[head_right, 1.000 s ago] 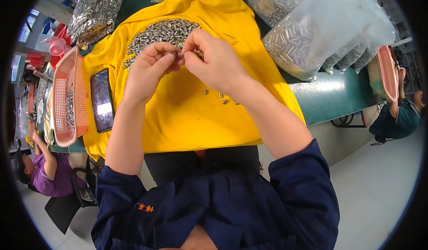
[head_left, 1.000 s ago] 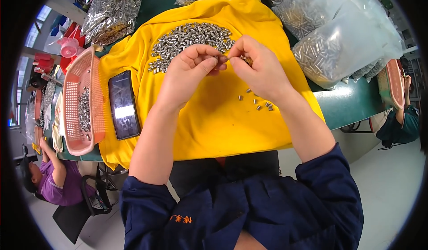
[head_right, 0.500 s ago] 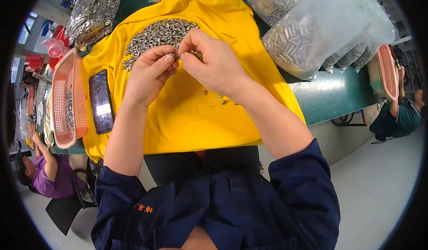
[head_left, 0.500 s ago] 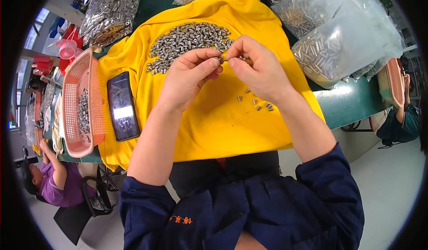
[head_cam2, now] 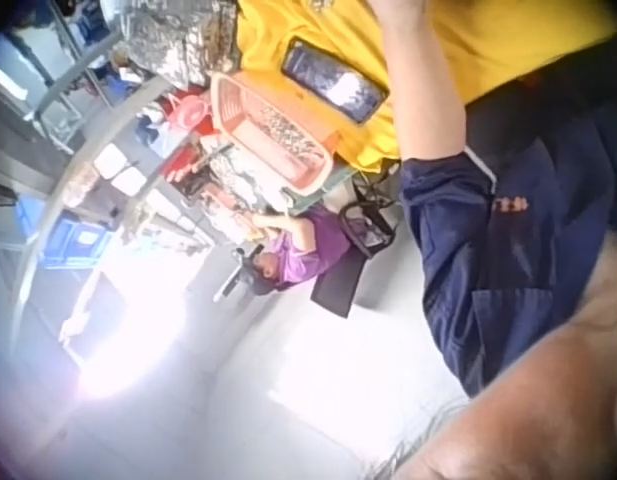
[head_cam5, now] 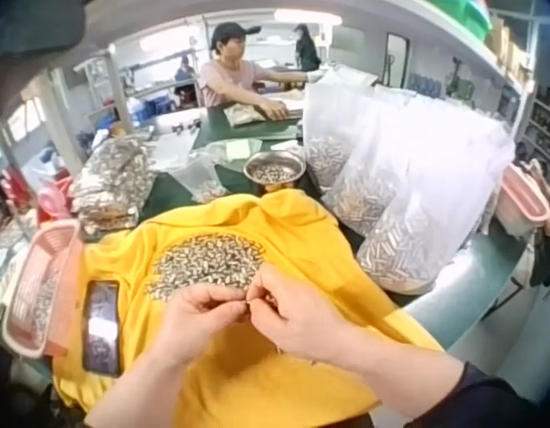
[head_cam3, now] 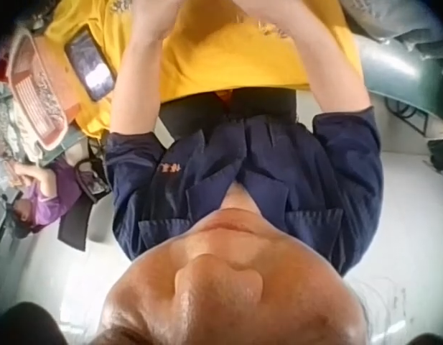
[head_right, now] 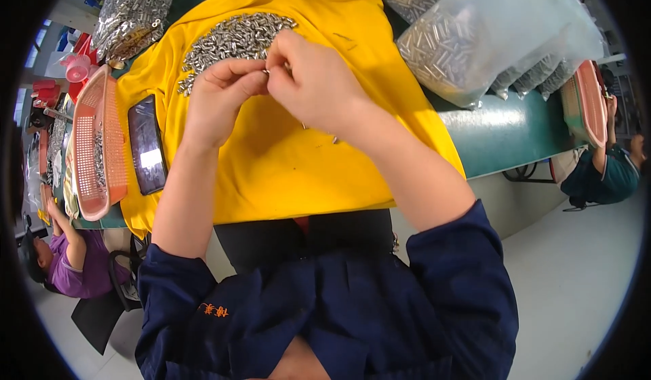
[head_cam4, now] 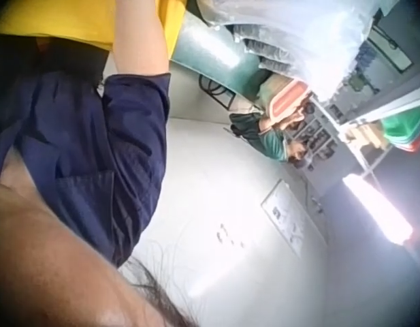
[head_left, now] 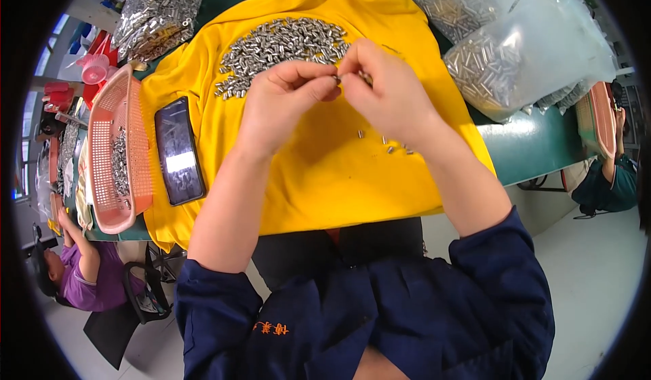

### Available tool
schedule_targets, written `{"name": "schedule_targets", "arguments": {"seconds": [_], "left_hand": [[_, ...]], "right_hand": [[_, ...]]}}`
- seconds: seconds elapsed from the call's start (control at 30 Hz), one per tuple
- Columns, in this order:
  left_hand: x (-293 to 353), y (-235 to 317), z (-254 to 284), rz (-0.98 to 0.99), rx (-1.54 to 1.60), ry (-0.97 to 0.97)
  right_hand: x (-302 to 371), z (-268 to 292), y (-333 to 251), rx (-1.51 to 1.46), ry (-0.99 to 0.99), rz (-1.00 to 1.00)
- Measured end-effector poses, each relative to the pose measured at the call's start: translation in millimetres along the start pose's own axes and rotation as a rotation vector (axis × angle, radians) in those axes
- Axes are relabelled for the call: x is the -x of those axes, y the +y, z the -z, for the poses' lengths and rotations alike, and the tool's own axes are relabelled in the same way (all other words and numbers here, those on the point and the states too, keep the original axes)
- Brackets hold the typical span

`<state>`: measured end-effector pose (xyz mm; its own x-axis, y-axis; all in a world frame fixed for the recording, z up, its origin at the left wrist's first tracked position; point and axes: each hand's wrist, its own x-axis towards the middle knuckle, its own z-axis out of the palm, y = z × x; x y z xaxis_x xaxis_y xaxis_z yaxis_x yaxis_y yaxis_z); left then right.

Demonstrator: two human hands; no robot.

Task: The recorder is sorting and inspecting small metal components on a yellow cloth at a factory workbench.

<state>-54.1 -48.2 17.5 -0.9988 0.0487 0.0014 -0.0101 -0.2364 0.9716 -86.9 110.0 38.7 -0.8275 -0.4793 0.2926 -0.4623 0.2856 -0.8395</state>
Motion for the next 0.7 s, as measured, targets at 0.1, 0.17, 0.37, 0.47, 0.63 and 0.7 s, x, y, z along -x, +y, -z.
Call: {"name": "schedule_targets", "arguments": {"seconds": [0.1,0.17,0.37,0.47,0.63,0.7], "left_hand": [[-1.4,-1.4,-0.5,0.03,0.058,0.009],[3.1,-4.7,-3.5,-0.041,-0.383,0.003],[13.4,-3.9,-31.3,-0.323,-0.804,-0.342],[3.3,5.2,-17.9,-0.489,-0.981,-0.168],[-23.9,7.6,13.5,-0.493,-1.426,-0.181],[-28.4,7.7,15.6,-0.493,-1.574,-0.271]], "right_hand": [[-7.2,9.0,7.4,-0.243,-0.09,-0.169],[-8.5,16.4,15.0,-0.339,0.043,-0.179],[-11.4,21.4,17.3,-0.408,0.17,-0.144],[-10.6,19.2,16.9,-0.434,0.167,-0.098],[-9.5,11.1,14.0,-0.253,0.183,-0.025],[-7.4,9.0,12.2,-0.248,0.143,-0.03]]}}
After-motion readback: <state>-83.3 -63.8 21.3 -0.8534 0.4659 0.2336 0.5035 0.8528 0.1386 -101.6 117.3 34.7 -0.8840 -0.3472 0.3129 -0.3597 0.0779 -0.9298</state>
